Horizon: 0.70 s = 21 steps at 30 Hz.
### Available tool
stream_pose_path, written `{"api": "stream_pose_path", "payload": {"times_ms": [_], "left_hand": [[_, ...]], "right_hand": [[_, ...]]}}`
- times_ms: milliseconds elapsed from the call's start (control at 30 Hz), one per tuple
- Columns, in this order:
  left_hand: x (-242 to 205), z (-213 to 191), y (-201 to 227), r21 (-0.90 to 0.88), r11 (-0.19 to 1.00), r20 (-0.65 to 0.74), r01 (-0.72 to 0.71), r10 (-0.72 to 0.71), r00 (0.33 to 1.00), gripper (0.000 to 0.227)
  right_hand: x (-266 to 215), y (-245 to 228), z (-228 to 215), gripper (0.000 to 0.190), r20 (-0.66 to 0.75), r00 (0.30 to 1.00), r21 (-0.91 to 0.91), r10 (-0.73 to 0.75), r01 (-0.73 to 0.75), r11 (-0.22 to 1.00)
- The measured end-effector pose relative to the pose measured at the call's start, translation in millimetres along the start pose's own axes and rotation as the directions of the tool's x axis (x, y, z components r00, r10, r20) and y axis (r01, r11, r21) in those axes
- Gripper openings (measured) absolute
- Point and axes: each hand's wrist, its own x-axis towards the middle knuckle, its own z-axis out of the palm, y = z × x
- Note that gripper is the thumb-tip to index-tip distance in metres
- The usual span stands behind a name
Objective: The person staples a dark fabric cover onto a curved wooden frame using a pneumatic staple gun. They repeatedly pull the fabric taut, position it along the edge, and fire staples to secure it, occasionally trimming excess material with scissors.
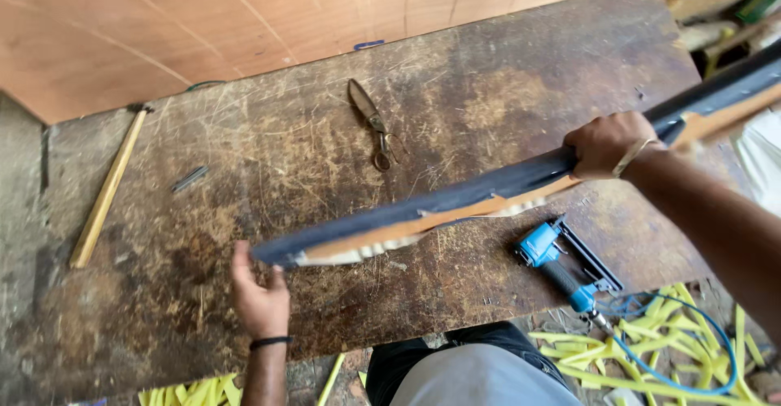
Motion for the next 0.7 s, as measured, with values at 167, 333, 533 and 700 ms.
{"api": "stream_pose_path", "payload": {"times_ms": [167, 333, 533, 700], "left_hand": [[44, 36, 37, -0.169, 0.974, 0.298, 0.151, -0.096, 0.950, 0.052], [-3, 98, 88, -0.299, 0.953, 0.798, -0.054, 0.281, 0.534, 0.039], [-52, 109, 137, -0.486, 0.872, 0.867, 0.063, 0.490, -0.092, 0.100], [-102, 102, 147, -0.581, 0.744, 0.682, 0.328, 0.666, -0.303, 0.125]], "right_hand": [[-64, 34, 8, 0.061, -0.022, 0.977, 0.352, 0.211, -0.190, 0.916], [-120, 50, 37, 0.047, -0.218, 0.885, 0.807, 0.411, -0.073, 0.586], [-177, 49, 34, 0.038, -0.326, 0.612, 0.938, 0.721, 0.116, 0.325], [-168, 21, -13, 0.039, -0.302, 0.458, 0.922, 0.836, 0.361, 0.136]]}}
